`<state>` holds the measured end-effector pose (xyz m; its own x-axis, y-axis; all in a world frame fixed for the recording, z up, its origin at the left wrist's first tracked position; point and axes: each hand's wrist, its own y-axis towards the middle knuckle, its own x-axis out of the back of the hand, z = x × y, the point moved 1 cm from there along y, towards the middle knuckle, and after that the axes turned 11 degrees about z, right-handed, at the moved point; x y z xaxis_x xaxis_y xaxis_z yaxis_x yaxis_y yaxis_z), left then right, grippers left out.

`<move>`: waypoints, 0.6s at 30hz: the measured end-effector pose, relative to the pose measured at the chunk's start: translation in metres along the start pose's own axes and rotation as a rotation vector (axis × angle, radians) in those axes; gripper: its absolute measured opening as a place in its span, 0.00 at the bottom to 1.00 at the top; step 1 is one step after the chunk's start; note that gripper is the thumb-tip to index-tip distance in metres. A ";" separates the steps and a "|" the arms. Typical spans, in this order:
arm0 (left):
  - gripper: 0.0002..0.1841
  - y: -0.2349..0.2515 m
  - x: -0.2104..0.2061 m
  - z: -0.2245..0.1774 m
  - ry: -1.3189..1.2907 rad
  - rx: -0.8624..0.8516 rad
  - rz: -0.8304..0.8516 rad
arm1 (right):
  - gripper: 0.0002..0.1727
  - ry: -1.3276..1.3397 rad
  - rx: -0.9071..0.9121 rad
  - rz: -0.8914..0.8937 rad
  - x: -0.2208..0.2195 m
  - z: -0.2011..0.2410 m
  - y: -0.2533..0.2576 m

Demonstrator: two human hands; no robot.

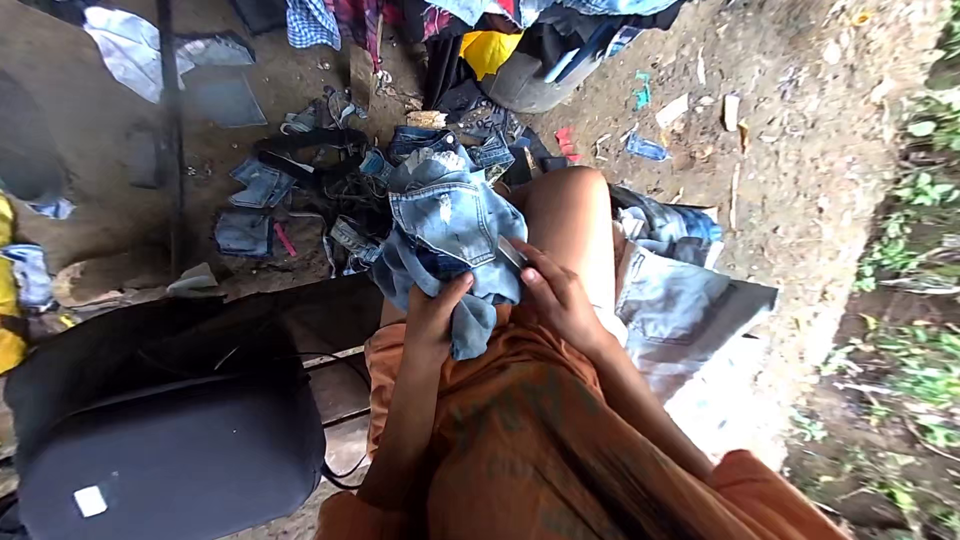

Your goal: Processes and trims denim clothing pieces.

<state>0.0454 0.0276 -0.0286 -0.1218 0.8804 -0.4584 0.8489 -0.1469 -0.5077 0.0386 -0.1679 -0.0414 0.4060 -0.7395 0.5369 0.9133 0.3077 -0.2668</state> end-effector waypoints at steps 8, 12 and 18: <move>0.15 -0.004 -0.003 0.015 0.085 0.006 0.094 | 0.24 -0.253 0.202 -0.042 -0.004 0.026 -0.013; 0.12 -0.005 -0.008 0.014 0.185 -0.024 0.084 | 0.18 0.272 0.075 0.028 0.000 0.024 -0.010; 0.14 -0.005 -0.012 0.015 0.252 -0.050 0.049 | 0.12 1.020 -0.223 0.323 0.014 0.023 0.001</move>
<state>0.0354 0.0112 -0.0313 0.0463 0.9582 -0.2823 0.8759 -0.1748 -0.4498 0.0456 -0.1637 -0.0156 0.3144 -0.8232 -0.4728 0.7003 0.5373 -0.4699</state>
